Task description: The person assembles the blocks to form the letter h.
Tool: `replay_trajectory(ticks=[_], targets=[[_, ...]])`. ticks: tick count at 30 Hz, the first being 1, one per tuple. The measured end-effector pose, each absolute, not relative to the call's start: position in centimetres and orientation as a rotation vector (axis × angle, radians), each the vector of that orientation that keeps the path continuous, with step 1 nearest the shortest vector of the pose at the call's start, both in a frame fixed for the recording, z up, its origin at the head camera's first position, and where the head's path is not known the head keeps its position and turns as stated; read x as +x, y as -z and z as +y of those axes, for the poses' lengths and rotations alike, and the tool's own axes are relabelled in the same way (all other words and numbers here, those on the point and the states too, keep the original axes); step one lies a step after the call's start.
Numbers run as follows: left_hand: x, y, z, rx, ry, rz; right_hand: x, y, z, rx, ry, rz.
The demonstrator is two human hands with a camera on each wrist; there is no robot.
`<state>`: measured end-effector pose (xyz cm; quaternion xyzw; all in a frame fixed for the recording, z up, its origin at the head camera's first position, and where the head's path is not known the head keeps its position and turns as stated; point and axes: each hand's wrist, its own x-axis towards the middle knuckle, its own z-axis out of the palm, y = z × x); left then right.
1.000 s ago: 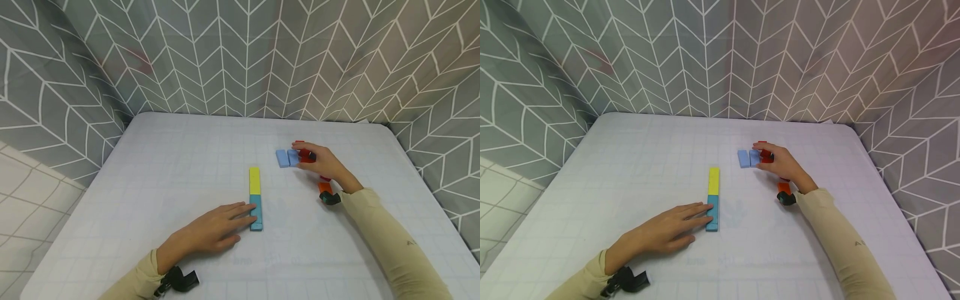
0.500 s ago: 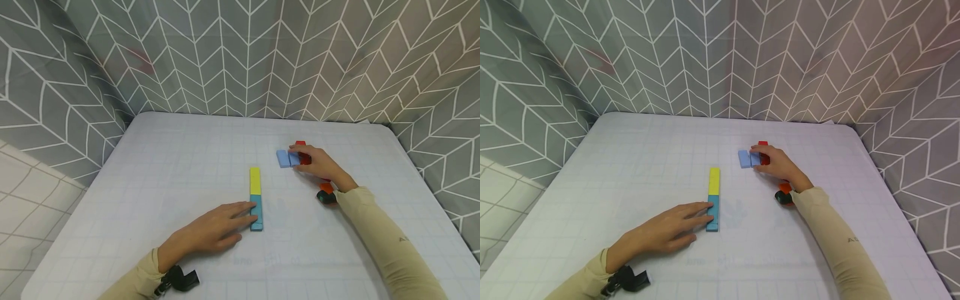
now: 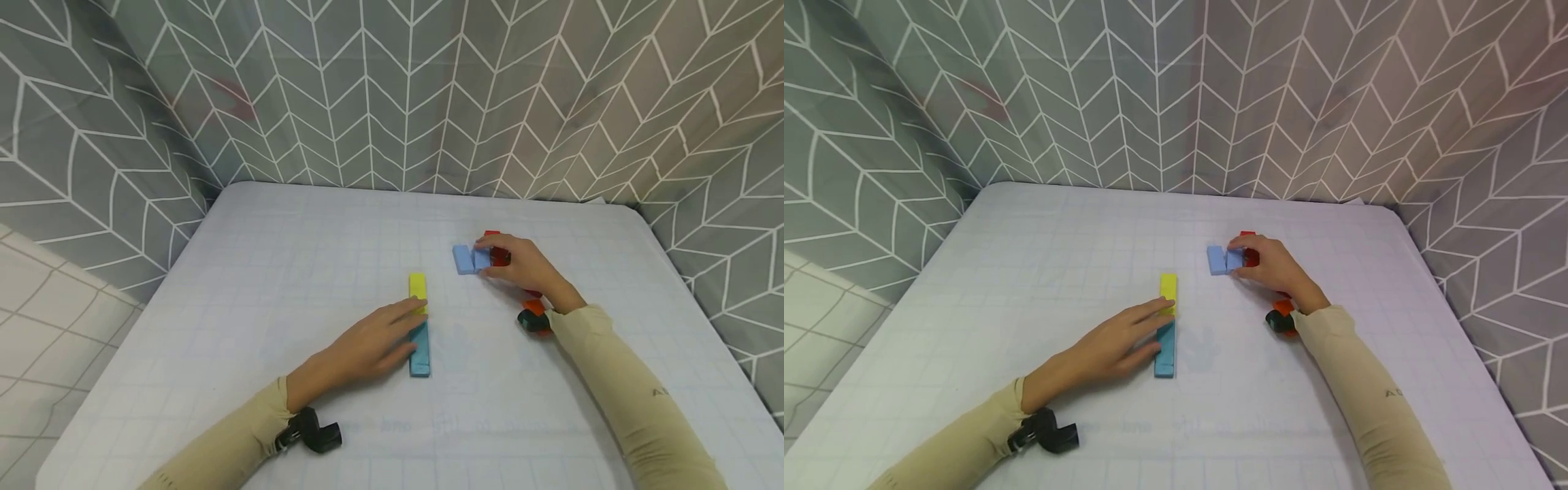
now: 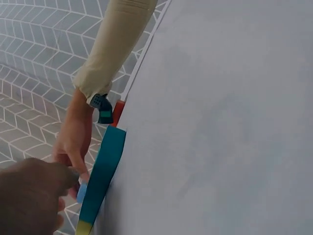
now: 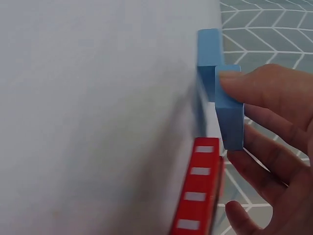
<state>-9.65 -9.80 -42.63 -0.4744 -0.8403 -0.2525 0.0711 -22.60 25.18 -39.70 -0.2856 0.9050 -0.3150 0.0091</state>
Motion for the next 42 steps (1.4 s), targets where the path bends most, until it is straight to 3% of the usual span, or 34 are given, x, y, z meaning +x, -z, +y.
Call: replay_trajectory(ticks=[16, 42], targets=[[-10.1, 43.1, -9.1, -1.372, 0.794, -2.540, -21.3, 37.8, 23.2, -0.844, 1.210, 2.863], [-10.3, 43.2, -9.1, -1.352, 0.833, -2.659, -21.2, 36.7, 18.8, -1.007, 1.439, 2.764]])
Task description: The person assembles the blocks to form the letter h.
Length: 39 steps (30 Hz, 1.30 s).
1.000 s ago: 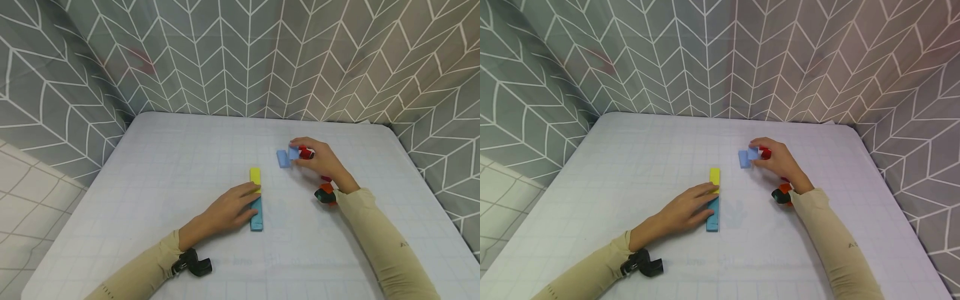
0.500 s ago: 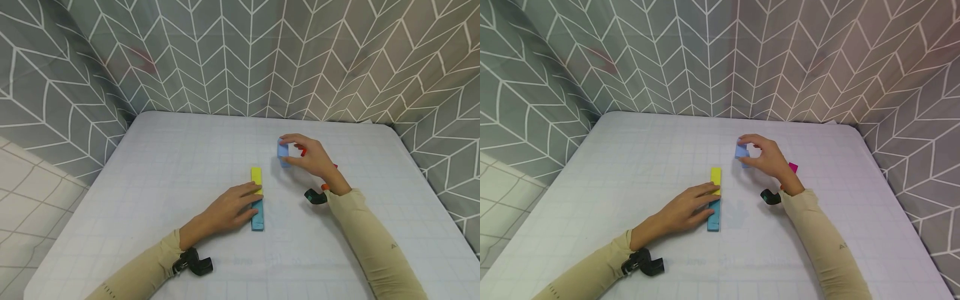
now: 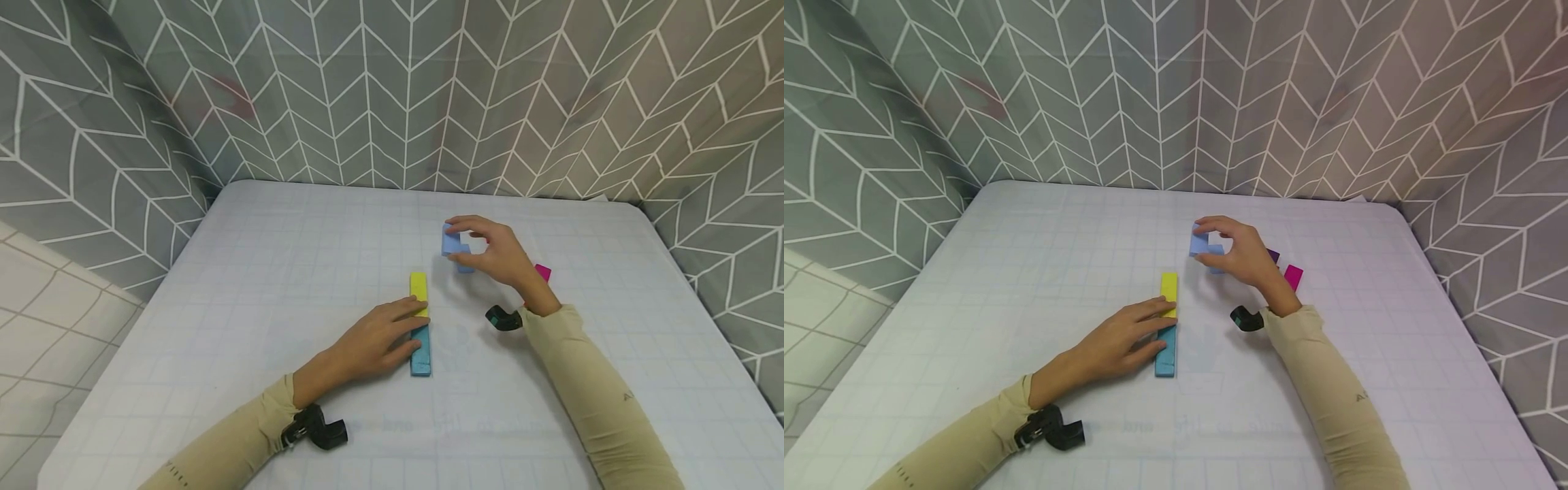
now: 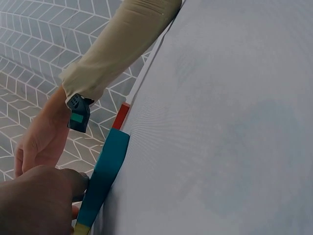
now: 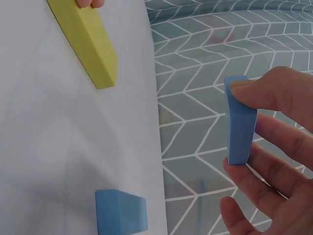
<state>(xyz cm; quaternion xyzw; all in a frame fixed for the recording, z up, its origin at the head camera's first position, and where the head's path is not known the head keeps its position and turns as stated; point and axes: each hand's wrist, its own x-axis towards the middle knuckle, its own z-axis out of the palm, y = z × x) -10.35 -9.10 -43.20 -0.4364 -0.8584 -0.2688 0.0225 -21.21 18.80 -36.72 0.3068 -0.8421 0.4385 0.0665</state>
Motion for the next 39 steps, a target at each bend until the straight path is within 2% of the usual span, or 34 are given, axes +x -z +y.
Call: replay_trajectory(ticks=[39], targets=[[-10.3, 43.2, -9.3, -1.361, 0.884, -2.640, -23.0, 39.0, 14.9, 0.889, -1.355, -2.709]])
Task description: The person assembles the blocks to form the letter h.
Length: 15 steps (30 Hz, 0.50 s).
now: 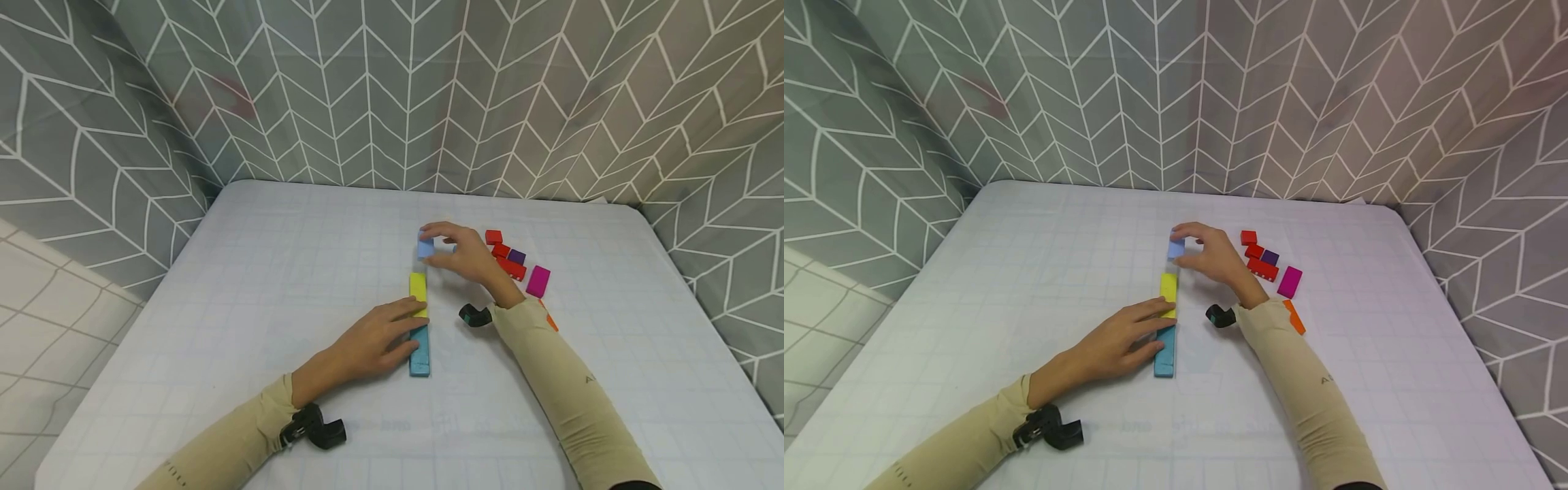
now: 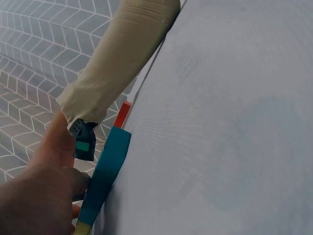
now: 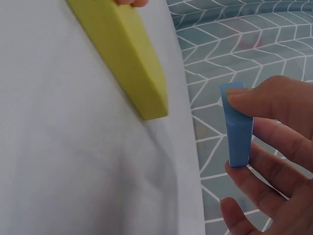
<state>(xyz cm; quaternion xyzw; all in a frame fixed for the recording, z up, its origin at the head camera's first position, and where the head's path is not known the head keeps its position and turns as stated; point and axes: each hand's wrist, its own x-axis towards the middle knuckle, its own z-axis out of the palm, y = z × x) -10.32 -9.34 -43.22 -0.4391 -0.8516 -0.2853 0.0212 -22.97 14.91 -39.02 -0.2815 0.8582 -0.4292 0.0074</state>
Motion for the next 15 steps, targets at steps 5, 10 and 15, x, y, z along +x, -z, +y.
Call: replay_trajectory(ticks=[5, 10, 15], targets=[[-10.3, 43.2, -9.3, -1.369, 0.896, -2.631, -23.0, 39.5, 14.7, -0.879, 1.326, 2.658], [-10.3, 43.3, -9.3, -1.360, 0.887, -2.641, -23.0, 39.9, 14.5, -0.883, 1.325, 2.631], [-10.3, 43.3, -9.4, -1.354, 0.884, -2.650, -23.0, 40.3, 14.4, -0.915, 1.310, 2.620]])
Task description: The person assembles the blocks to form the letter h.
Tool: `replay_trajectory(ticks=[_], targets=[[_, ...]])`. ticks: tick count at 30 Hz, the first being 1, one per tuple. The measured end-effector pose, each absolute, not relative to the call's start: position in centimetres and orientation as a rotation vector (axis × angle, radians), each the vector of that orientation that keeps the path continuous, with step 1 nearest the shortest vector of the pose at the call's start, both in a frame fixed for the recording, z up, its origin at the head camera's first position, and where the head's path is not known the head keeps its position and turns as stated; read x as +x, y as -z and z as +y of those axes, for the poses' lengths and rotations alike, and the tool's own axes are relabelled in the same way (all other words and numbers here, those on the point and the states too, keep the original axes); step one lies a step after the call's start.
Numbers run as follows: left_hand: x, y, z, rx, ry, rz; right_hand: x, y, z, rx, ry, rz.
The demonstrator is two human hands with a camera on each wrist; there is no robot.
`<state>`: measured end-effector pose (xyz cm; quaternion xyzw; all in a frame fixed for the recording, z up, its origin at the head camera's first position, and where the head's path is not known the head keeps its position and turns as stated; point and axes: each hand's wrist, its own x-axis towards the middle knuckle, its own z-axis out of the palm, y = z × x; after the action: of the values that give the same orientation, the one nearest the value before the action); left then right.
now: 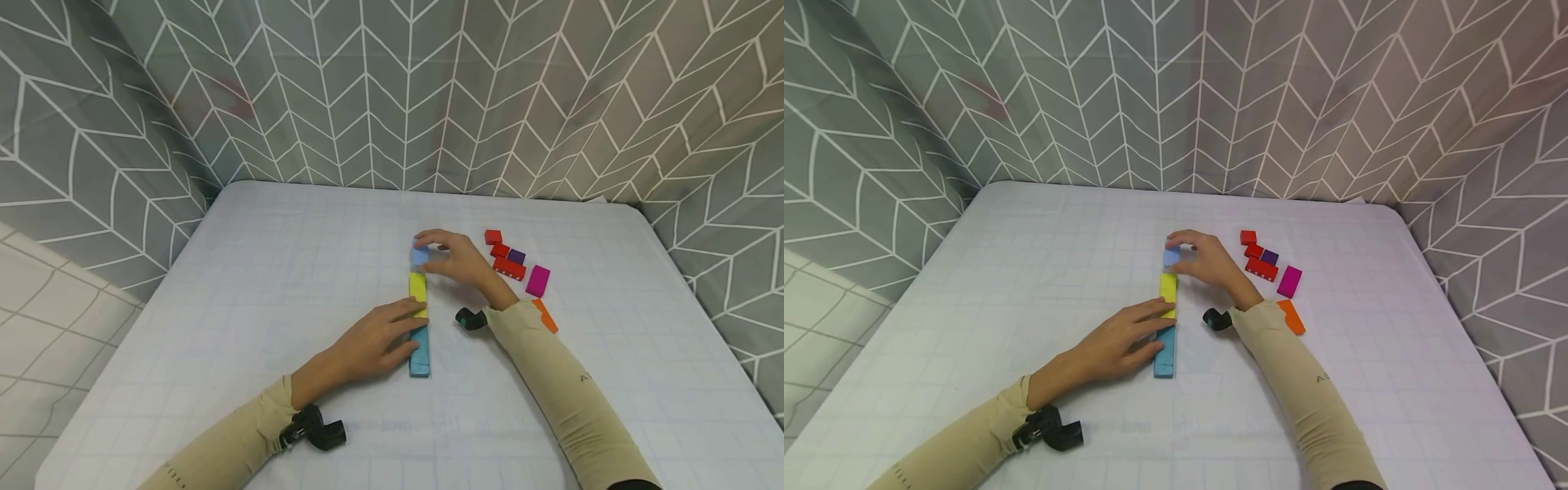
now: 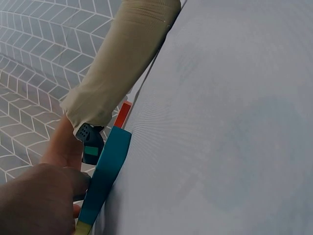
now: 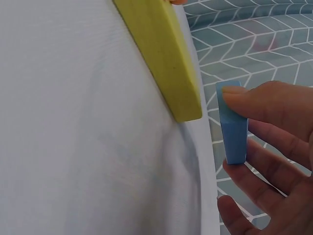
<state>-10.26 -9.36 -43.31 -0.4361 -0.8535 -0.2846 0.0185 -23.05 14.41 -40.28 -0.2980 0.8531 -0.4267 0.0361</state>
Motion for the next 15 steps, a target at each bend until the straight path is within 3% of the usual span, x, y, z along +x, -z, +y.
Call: replay_trajectory(ticks=[15], targets=[[-10.27, 43.26, -9.43, -1.378, 0.921, -2.606, -23.25, 41.09, 13.88, -0.877, 1.268, 2.612]])
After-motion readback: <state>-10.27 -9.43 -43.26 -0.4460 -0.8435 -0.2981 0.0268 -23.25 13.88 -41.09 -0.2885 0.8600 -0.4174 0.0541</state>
